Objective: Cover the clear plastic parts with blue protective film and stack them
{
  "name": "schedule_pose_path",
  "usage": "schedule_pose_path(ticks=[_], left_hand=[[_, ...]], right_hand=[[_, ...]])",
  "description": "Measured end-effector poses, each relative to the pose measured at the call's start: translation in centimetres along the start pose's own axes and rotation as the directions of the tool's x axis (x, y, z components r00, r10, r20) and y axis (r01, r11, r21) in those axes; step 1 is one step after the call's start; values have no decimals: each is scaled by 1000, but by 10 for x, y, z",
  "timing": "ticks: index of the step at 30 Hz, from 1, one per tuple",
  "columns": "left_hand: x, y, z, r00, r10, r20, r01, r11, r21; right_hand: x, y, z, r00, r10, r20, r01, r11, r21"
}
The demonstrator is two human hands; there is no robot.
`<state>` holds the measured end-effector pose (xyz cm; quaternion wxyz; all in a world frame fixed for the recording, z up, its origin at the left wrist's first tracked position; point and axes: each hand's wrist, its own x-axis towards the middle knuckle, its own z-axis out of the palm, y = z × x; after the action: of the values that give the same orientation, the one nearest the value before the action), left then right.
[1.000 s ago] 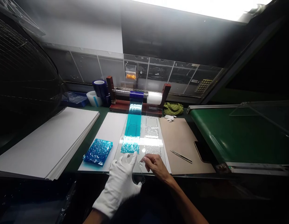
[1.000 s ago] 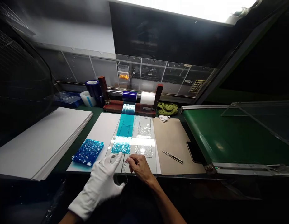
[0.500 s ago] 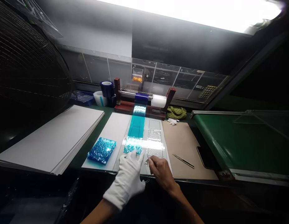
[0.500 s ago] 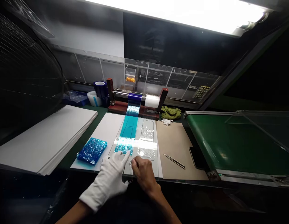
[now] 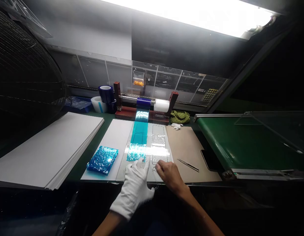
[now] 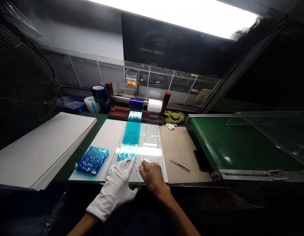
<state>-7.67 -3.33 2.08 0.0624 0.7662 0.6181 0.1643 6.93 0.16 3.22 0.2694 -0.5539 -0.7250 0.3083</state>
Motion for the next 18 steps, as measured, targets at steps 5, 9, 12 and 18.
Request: schedule_pose_path(ticks=[5, 9, 12, 18], left_hand=[[2, 3, -13, 987, -28, 156, 13, 996, 94], [-1, -2, -15, 970, 125, 208, -96, 985, -145], [-3, -5, -11, 961, 154, 231, -90, 961, -263], [-7, -25, 28, 974, 3, 225, 197, 468, -861]], right_hand=[[-7, 4, 10, 999, 42, -6, -42, 999, 7], [-9, 49, 6, 924, 304, 233, -380, 657, 651], [-19, 95, 1, 844, 527, 96, -361, 427, 829], [-99, 164, 22, 512, 854, -87, -410, 333, 849]])
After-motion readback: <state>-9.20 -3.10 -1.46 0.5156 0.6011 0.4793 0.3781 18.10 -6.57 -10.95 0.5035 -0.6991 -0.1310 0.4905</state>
